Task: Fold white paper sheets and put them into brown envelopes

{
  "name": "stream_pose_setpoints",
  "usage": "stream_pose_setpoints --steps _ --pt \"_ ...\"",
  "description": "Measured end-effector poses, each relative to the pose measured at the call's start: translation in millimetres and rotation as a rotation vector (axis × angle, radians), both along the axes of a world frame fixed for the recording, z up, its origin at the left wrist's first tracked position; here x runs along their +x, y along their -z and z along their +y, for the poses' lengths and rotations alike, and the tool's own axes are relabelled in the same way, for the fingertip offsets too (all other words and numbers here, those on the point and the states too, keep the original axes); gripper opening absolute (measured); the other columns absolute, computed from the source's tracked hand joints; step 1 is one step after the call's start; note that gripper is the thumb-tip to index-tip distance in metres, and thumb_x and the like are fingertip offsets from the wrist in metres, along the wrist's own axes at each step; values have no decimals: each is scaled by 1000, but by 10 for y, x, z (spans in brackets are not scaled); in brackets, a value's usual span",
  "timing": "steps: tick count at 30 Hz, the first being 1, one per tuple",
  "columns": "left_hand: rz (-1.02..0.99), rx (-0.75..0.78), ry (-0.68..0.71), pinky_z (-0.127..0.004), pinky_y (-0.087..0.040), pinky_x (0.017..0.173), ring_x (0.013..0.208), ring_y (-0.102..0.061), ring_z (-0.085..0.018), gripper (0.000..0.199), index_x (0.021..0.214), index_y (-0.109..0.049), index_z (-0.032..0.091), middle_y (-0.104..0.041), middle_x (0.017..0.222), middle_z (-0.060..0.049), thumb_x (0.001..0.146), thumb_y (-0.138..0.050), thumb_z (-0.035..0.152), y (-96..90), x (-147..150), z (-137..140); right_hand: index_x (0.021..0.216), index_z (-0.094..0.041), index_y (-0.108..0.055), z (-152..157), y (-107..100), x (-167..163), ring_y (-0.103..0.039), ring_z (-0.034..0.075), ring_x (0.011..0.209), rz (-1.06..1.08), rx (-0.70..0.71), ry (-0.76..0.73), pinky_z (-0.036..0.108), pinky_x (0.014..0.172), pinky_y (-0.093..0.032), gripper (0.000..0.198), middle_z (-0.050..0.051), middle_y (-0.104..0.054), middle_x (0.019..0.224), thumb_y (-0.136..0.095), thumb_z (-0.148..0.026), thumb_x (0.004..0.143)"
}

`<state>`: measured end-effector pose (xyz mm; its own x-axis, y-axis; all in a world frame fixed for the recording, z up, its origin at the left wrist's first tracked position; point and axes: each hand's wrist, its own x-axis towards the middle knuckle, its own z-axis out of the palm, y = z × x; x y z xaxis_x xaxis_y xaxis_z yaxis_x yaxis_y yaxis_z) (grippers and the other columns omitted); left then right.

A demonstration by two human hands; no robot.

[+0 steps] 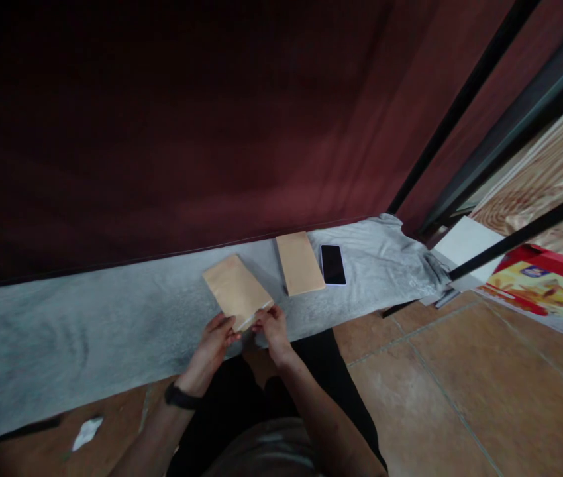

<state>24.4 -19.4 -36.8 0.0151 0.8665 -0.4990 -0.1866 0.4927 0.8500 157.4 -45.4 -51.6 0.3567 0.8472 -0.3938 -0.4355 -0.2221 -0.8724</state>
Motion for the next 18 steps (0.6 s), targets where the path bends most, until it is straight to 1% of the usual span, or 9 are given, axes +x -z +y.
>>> stream_pose_setpoints --steps 3,6,8,9,11,12,14,16,18 --pt "58 18 -13 -19 -44 43 52 -62 -11 16 88 -61 19 -68 75 1 75 -68 14 22 -74 95 81 -20 -59 5 73 14 -62 16 54 -55 -20 -21 30 54 -56 23 -1 -63 65 -64 -39 70" --pt "160 35 7 -18 -37 38 42 -57 -10 25 98 -58 20 -66 68 4 75 -65 12 44 -177 172 91 -21 -59 -49 128 93 -61 17 56 -131 -34 -17 32 55 -56 20 0 -65 74 -59 -33 76" --pt "232 51 40 -18 -34 38 38 -53 -10 32 106 -56 20 -62 61 6 76 -63 13 61 -240 206 100 -21 -61 -102 138 174 -65 19 71 -329 15 -28 34 68 -58 21 3 -67 88 -56 -26 79" --pt "262 58 58 -18 -34 38 37 -51 -10 36 110 -55 20 -60 58 7 76 -62 13 71 -265 218 103 -21 -63 -125 135 213 -66 20 83 -504 70 -60 36 78 -58 23 5 -68 95 -54 -22 82" --pt "323 81 82 -19 -34 40 36 -49 -10 41 116 -54 20 -59 58 7 76 -61 15 90 -304 235 112 -22 -65 -153 121 274 -64 22 105 -862 210 -182 39 96 -52 29 8 -68 110 -51 -17 87" --pt "372 105 97 -20 -36 42 38 -49 -11 43 119 -54 20 -60 61 6 77 -61 16 98 -322 239 117 -22 -65 -156 115 293 -61 22 114 -1004 280 -264 41 102 -49 33 9 -67 118 -49 -16 90" --pt "532 186 149 -25 -42 49 47 -57 -16 47 125 -54 19 -64 68 2 78 -60 20 109 -362 235 127 -24 -62 -149 115 309 -55 23 127 -1161 375 -420 44 110 -43 38 8 -63 132 -48 -16 93" --pt "765 258 224 -31 -48 60 62 -65 -23 51 132 -52 18 -68 75 -3 82 -58 24 109 -410 218 133 -26 -60 -137 137 312 -49 24 134 -1252 415 -530 47 114 -38 40 7 -59 140 -49 -18 96" --pt "1007 349 284 -37 -51 73 80 -69 -29 52 135 -51 17 -70 87 -9 85 -55 29 101 -446 213 136 -26 -59 -130 178 311 -46 25 138 -1311 421 -584 48 116 -35 39 7 -57 143 -48 -21 98"
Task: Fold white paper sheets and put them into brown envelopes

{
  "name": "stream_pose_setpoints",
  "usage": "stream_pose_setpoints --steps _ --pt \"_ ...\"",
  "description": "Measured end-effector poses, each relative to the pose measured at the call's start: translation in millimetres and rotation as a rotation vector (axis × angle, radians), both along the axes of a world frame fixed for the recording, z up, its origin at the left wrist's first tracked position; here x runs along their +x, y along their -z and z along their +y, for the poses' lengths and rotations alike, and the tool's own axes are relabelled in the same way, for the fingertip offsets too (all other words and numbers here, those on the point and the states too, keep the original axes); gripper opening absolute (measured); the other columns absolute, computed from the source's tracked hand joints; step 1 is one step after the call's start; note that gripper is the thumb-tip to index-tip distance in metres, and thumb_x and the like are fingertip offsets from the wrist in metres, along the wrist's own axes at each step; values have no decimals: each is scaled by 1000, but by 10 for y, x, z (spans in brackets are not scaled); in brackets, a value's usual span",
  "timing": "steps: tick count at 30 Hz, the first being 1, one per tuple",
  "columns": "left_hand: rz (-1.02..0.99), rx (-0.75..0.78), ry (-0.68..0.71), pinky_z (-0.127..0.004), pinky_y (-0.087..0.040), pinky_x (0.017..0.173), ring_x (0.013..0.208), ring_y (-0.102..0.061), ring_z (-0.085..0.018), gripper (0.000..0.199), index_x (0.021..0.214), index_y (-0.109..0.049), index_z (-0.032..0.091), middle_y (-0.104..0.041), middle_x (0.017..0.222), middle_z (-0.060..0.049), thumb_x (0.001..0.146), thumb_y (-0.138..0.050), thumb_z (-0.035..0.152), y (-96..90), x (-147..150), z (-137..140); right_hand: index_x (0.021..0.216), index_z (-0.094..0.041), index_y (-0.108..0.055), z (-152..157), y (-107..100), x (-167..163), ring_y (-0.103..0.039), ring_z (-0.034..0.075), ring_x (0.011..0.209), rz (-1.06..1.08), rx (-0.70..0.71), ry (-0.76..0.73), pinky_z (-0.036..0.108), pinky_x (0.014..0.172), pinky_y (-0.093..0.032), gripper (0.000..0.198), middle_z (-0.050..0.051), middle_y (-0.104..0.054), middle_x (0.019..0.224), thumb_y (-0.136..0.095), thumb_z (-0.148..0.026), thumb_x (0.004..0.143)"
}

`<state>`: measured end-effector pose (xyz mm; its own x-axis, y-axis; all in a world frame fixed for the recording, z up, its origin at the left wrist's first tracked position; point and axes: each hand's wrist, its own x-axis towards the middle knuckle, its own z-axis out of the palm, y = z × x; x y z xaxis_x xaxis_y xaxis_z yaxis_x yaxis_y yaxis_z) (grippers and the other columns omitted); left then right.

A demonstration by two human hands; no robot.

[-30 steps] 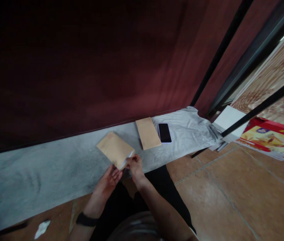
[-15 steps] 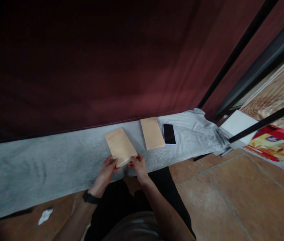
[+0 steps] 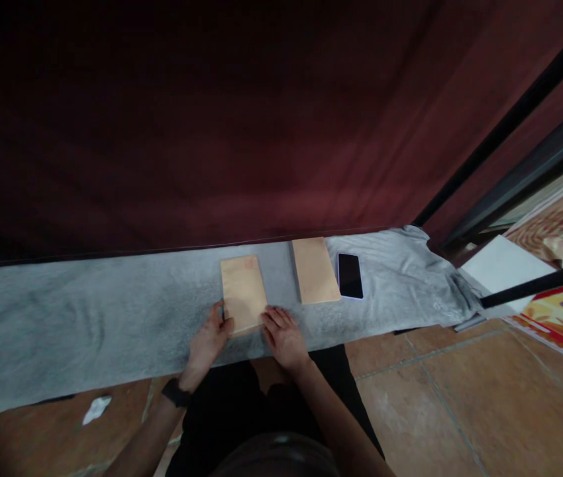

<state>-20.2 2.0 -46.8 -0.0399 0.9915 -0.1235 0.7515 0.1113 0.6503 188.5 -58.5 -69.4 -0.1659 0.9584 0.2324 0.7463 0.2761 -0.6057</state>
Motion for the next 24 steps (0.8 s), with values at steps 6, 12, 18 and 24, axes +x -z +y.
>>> stream_pose_setpoints --steps 6,12,18,24 --pt "210 481 325 -50 -35 111 138 -42 -32 48 141 -51 18 -50 146 -16 96 -45 35 15 219 458 137 -26 -58 1 67 -16 -48 25 136 -54 39 12 48 117 -34 40 7 -56 144 -48 -22 98" --pt "348 418 503 -52 -19 121 149 -27 -30 57 151 -40 15 -37 159 -15 100 -35 40 183 495 1257 136 -27 -57 4 11 -27 -51 25 133 -46 77 8 48 114 -38 39 6 -58 143 -48 -22 99" --pt "428 453 641 -46 -14 124 150 -26 -23 56 154 -34 18 -37 159 -8 102 -28 39 310 440 1270 134 -27 -58 13 52 -25 -52 25 131 -69 115 13 48 112 -40 37 6 -59 140 -48 -22 99" --pt "448 427 730 -40 -16 125 150 -26 -19 58 155 -31 13 -34 161 -9 103 -25 39 292 406 1002 132 -23 -59 13 64 -18 -53 24 130 -124 156 4 45 111 -41 36 8 -60 138 -46 -20 99"
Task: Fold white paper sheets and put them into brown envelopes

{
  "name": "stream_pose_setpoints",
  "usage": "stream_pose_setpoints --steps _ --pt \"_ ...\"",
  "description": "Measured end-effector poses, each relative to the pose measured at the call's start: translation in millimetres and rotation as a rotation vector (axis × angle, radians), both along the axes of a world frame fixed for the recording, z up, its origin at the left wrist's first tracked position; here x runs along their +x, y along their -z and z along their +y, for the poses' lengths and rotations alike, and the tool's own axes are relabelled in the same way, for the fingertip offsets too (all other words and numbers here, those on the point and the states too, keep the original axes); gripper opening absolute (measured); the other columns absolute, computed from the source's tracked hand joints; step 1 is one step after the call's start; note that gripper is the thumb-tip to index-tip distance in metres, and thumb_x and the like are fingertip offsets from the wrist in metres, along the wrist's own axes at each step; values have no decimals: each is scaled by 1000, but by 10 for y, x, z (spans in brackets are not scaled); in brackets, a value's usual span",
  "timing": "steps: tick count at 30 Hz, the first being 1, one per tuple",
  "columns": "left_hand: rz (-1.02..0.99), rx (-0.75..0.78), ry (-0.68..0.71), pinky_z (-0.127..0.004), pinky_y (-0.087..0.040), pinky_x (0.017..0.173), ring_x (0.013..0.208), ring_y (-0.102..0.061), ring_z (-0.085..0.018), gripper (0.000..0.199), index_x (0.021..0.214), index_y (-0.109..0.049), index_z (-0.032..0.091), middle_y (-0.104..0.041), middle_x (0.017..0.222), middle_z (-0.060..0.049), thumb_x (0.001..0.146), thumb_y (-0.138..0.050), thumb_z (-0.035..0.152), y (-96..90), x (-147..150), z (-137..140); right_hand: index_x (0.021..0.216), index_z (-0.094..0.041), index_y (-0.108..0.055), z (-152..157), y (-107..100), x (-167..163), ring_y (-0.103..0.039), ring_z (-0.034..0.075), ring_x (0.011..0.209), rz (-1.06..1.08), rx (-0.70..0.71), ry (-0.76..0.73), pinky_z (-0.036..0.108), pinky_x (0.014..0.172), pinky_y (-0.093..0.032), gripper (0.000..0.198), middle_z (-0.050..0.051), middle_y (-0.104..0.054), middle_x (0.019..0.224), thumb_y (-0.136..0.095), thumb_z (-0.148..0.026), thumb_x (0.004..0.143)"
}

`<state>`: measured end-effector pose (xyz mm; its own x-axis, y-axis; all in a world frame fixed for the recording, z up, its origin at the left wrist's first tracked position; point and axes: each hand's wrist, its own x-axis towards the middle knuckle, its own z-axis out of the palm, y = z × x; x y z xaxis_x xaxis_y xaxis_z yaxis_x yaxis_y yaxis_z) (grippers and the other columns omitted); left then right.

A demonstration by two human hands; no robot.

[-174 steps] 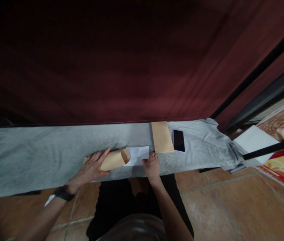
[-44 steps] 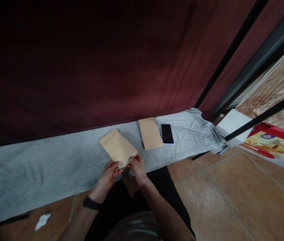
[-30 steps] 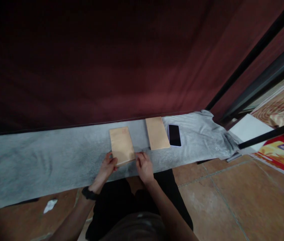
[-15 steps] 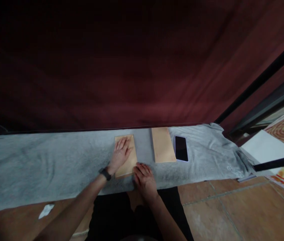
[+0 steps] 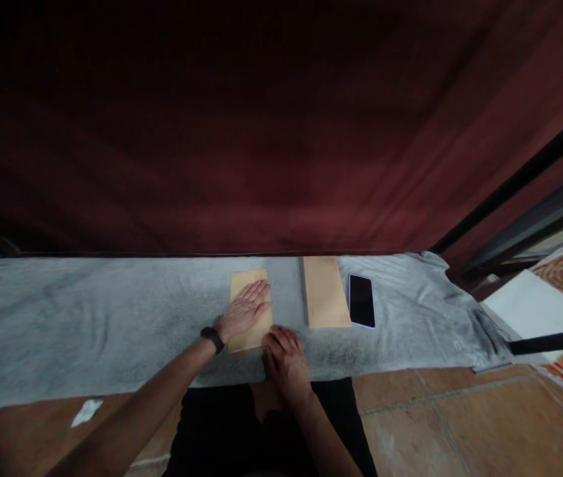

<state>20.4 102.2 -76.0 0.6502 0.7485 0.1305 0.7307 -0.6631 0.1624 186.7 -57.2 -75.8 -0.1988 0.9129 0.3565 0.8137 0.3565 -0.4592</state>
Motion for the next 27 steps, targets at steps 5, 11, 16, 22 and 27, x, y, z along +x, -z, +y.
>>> stream_pose_setpoints --steps 5,11,16,22,27 --pt "-25 -44 59 -40 -15 125 151 -25 -18 57 155 -30 17 -33 161 -8 104 -25 41 5 -63 -319 131 -19 -60 4 38 -3 -55 21 129 9 14 30 43 114 -39 39 8 -63 135 -41 -13 98" --pt "-83 -150 125 -37 -16 124 150 -25 -16 56 155 -31 21 -33 162 -5 104 -26 44 -1 -260 -736 134 -19 -59 5 109 32 -53 20 131 -2 -5 20 41 115 -38 42 8 -62 138 -44 -12 95" --pt "-148 -151 175 -38 -27 121 147 -33 -17 53 151 -39 22 -40 158 -6 102 -40 40 -45 -462 -1072 135 -19 -59 -14 151 57 -52 20 132 3 2 0 42 115 -39 43 8 -61 139 -44 -12 95" --pt "-300 -27 -4 -41 -44 109 129 -56 -19 36 130 -62 22 -64 136 -7 102 -40 25 -33 -562 -1340 126 -21 -64 10 145 45 -57 20 125 81 16 23 41 111 -41 33 6 -66 132 -47 -19 99" --pt "-368 4 -128 -40 -51 100 116 -65 -21 31 121 -67 22 -71 124 -7 101 -43 22 -23 -483 -1367 112 -23 -68 52 104 -21 -62 21 114 100 -24 114 39 100 -45 23 5 -70 121 -48 -21 99"
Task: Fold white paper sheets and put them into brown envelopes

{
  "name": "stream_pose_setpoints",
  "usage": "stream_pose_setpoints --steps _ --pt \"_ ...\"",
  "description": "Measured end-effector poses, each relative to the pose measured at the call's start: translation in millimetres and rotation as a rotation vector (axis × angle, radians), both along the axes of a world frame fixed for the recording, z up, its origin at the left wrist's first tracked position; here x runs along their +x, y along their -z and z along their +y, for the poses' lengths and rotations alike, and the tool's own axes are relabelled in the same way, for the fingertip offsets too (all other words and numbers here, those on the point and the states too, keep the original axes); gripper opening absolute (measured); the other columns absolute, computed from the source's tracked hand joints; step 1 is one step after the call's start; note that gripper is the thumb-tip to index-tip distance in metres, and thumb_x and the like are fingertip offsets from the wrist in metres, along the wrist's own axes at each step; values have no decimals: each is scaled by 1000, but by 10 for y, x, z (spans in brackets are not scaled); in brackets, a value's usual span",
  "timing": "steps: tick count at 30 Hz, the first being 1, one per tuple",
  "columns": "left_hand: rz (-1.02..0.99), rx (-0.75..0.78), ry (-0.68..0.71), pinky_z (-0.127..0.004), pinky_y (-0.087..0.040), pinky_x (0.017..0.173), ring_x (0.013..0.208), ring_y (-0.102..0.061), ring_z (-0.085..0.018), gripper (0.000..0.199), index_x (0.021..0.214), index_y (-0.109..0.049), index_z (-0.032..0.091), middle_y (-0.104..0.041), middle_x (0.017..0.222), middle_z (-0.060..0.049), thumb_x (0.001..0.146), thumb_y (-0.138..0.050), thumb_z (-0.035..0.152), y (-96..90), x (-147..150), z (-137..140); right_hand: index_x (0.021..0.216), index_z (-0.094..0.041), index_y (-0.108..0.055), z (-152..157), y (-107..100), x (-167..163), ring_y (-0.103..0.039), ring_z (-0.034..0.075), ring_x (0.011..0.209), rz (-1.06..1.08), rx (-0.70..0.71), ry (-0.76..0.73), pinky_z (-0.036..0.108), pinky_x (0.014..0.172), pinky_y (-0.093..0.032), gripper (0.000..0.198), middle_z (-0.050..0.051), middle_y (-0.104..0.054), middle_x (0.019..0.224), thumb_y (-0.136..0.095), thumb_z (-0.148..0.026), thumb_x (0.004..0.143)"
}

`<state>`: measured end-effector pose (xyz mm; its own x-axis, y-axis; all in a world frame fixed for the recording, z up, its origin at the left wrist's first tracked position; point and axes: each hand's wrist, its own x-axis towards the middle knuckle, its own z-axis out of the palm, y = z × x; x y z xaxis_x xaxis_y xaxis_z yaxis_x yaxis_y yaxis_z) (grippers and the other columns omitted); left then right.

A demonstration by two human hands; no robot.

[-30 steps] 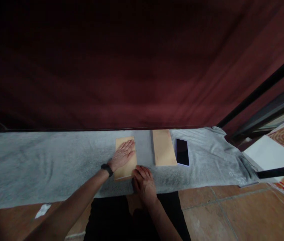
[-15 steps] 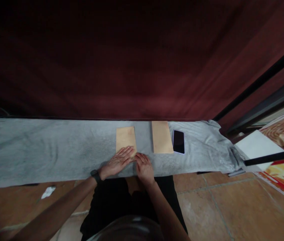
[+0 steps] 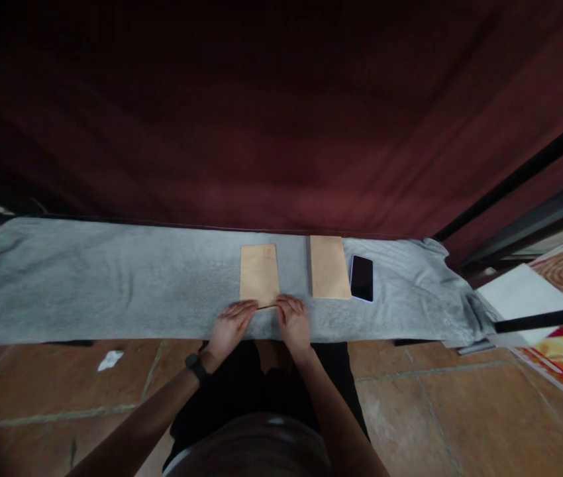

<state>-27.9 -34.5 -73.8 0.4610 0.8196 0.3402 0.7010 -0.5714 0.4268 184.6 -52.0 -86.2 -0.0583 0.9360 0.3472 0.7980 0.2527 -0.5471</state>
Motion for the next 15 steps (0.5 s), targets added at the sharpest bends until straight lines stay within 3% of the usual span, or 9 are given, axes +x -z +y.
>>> stream_pose_setpoints --steps 6,9,15 --pt "-67 -4 -84 -40 -53 96 109 -67 -22 28 120 -66 23 -72 118 -6 100 -46 26 17 54 10 109 -22 -66 26 -24 -74 -63 21 108 -50 -4 65 39 96 -45 20 5 -71 114 -49 -20 99" --pt "-88 -4 -106 -40 -53 96 109 -67 -22 27 118 -66 23 -72 117 -5 99 -46 24 33 59 12 120 -21 -64 -13 -30 -110 -61 22 113 -66 27 84 40 99 -45 28 8 -70 119 -45 -18 99" --pt "-51 -20 -134 -38 -53 93 102 -67 -23 28 110 -67 21 -74 106 -7 100 -42 22 4 79 34 143 -20 -51 -278 -50 -256 -47 22 137 -131 56 -114 44 115 -36 43 9 -58 143 -40 -19 101"
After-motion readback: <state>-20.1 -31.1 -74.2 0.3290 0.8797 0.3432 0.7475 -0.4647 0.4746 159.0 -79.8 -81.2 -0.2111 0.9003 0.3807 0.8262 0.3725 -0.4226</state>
